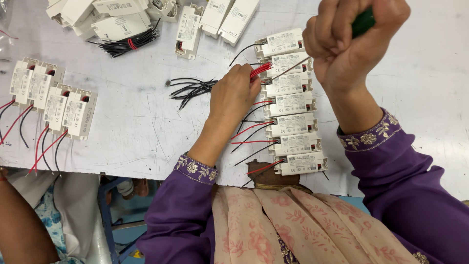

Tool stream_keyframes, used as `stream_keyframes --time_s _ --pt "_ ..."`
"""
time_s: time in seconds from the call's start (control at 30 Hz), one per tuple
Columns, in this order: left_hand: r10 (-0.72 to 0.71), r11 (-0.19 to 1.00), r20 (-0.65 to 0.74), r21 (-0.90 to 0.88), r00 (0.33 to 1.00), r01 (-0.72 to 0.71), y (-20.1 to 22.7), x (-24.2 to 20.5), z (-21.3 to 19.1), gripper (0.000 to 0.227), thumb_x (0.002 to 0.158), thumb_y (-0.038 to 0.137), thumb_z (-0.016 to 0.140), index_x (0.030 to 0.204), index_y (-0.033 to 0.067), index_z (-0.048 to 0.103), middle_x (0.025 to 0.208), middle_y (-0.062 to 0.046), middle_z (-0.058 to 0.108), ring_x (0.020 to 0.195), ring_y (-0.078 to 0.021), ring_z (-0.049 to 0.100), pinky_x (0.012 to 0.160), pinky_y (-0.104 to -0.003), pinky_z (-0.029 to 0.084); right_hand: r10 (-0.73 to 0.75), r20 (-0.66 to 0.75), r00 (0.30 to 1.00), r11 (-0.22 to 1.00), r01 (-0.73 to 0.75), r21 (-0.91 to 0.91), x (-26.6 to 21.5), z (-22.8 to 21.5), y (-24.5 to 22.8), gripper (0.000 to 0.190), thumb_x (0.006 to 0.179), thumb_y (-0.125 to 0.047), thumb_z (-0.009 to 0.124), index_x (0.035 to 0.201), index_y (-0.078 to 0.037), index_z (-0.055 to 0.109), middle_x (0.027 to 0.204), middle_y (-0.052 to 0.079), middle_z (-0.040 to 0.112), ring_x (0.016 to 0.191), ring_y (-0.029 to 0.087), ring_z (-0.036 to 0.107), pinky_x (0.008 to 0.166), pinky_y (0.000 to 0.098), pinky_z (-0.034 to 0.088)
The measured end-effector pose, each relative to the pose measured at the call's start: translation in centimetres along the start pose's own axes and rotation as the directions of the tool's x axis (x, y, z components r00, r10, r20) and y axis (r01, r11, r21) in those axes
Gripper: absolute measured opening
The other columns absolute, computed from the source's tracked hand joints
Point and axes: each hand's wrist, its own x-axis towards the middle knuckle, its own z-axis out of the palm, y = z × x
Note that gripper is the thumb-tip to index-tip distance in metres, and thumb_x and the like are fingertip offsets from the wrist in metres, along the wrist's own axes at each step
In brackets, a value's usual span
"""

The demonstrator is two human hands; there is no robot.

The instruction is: The person uses a screwdriver to secure black wires into terminal blocks on a series of white LED driver units, then picks up a bundle of red wires and prepares to insert them into the opposite side of the drivers.

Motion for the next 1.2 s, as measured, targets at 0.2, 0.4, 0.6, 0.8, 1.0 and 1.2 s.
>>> stream_keyframes --time_s 0.2,0.4,0.6,0.8,1.0,1.2 --pt "-0.007 1.000 0.003 -0.002 1.000 0.007 0.0 0.1 0.2 0.023 0.092 0.025 0.070 0.095 0.0031 0.064 0.088 -0.013 0.066 0.073 -0.0335 0.069 0.060 -0.045 0.054 0.014 0.035 0.999 1.000 -0.013 -0.025 0.6 0.9 0.2 0.073 0.112 -0.061 0.032 0.063 -0.007 0.026 0.051 0.006 0.025 0.041 0.012 0.015 0.039 0.0274 0.015" --pt "0.004 1.000 -0.009 -0.007 1.000 -0.004 -0.2 0.0 0.7 0.023 0.092 0.026 0.070 0.095 0.0034 0.064 0.087 -0.012 0.067 0.073 -0.0330 0.069 0.060 -0.045 0.054 0.046 0.012 0.999 0.998 -0.046 -0.037 0.5 1.2 0.0 0.071 0.113 -0.058 0.032 0.064 -0.007 0.026 0.050 0.006 0.026 0.042 0.012 0.015 0.042 0.0286 0.017" --pt "0.047 0.999 -0.042 0.018 0.998 -0.046 -0.2 0.0 1.2 0.023 0.092 0.025 0.070 0.095 0.0028 0.064 0.088 -0.013 0.067 0.070 -0.0324 0.069 0.058 -0.044 0.054 0.044 -0.003 0.999 0.999 -0.044 -0.024 0.3 1.0 0.1 0.072 0.114 -0.060 0.029 0.064 -0.007 0.025 0.049 0.006 0.024 0.043 0.012 0.015 0.042 0.0291 0.017" --pt "0.039 0.999 -0.028 0.032 0.999 -0.038 -0.2 -0.1 1.3 0.023 0.093 0.025 0.069 0.095 0.0027 0.064 0.087 -0.012 0.067 0.071 -0.0317 0.069 0.059 -0.043 0.054 0.054 0.002 0.999 0.998 -0.054 -0.012 0.2 1.3 0.2 0.073 0.113 -0.061 0.029 0.062 -0.008 0.026 0.050 0.006 0.025 0.042 0.012 0.015 0.042 0.0286 0.017" --pt "0.011 0.999 0.010 0.044 1.000 -0.012 -0.1 0.0 1.4 0.025 0.092 0.026 0.069 0.097 0.0025 0.064 0.088 -0.013 0.067 0.072 -0.0328 0.070 0.060 -0.044 0.055 0.032 0.009 0.999 0.999 -0.032 -0.030 0.4 1.2 0.4 0.073 0.112 -0.061 0.029 0.062 -0.009 0.026 0.049 0.006 0.025 0.039 0.010 0.013 0.039 0.0275 0.015" --pt "0.000 0.998 0.034 0.060 0.999 -0.002 0.0 0.0 1.6 0.027 0.093 0.028 0.069 0.098 0.0026 0.063 0.090 -0.013 0.067 0.075 -0.0343 0.070 0.063 -0.045 0.056 0.032 0.004 0.999 0.998 -0.032 -0.053 0.3 1.2 0.4 0.073 0.112 -0.062 0.031 0.062 -0.009 0.026 0.049 0.006 0.025 0.041 0.011 0.014 0.041 0.0291 0.017"
